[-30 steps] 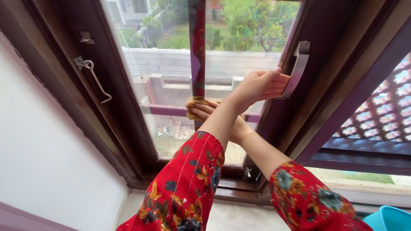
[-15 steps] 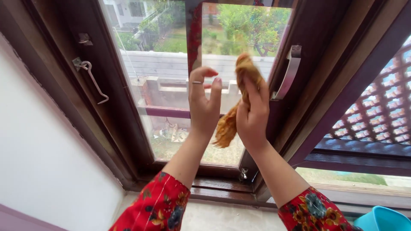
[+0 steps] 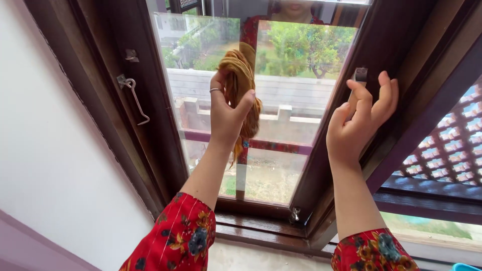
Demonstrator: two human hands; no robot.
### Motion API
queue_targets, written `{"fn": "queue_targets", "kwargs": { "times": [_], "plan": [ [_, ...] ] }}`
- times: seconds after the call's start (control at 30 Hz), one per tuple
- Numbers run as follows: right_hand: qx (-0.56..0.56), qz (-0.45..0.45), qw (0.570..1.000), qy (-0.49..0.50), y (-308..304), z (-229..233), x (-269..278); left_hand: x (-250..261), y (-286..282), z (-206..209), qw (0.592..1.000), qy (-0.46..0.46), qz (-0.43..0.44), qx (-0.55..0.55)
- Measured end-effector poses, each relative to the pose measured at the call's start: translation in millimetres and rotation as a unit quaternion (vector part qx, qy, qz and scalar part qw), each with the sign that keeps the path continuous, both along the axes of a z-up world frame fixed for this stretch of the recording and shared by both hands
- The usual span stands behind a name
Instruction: Wiping a window glass and frame using a wet cloth.
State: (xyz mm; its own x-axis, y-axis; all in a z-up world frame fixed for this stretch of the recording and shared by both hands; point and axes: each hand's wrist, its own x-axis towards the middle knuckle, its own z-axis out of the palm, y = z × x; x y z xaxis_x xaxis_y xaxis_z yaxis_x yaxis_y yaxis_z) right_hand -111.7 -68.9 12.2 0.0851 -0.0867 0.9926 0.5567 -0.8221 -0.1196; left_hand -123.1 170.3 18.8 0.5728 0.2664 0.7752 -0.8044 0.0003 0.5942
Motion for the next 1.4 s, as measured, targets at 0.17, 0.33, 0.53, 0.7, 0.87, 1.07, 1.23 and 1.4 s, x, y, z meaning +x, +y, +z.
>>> {"fn": "queue_targets", "kwargs": {
  "times": [0.17, 0.33, 0.53, 0.7, 0.87, 1.07, 1.23, 1.4],
  "plan": [
    [0.05, 0.072, 0.995, 0.054, 0, -15, 20, 28, 19, -5, 0.932, -0.07, 0.287, 0.212],
    [0.119, 0.128, 0.984, 0.015, 7, -26, 30, 23, 19, 1, 0.755, -0.059, 0.56, 0.336],
    [0.181, 0.266, 0.944, 0.071, 0, -31, 35, 44, -5, -6, 0.915, -0.165, 0.349, 0.112],
    [0.165, 0.221, 0.959, 0.063, 1, -32, 37, 37, 9, -14, 0.757, -0.209, 0.462, 0.411],
    [0.181, 0.221, 0.955, 0.08, 2, -32, 34, 63, 13, -38, 0.775, -0.252, 0.317, 0.485],
    [0.195, 0.23, 0.948, 0.1, 2, -28, 31, 44, -33, -29, 0.715, -0.258, 0.363, 0.539],
    [0.24, 0.202, 0.938, 0.147, 3, -34, 38, 55, -64, 27, 0.717, -0.278, 0.371, 0.52],
    [0.255, 0.294, 0.916, 0.097, 1, -34, 45, 63, -97, 40, 0.772, -0.239, 0.394, 0.437]
  ]
}}
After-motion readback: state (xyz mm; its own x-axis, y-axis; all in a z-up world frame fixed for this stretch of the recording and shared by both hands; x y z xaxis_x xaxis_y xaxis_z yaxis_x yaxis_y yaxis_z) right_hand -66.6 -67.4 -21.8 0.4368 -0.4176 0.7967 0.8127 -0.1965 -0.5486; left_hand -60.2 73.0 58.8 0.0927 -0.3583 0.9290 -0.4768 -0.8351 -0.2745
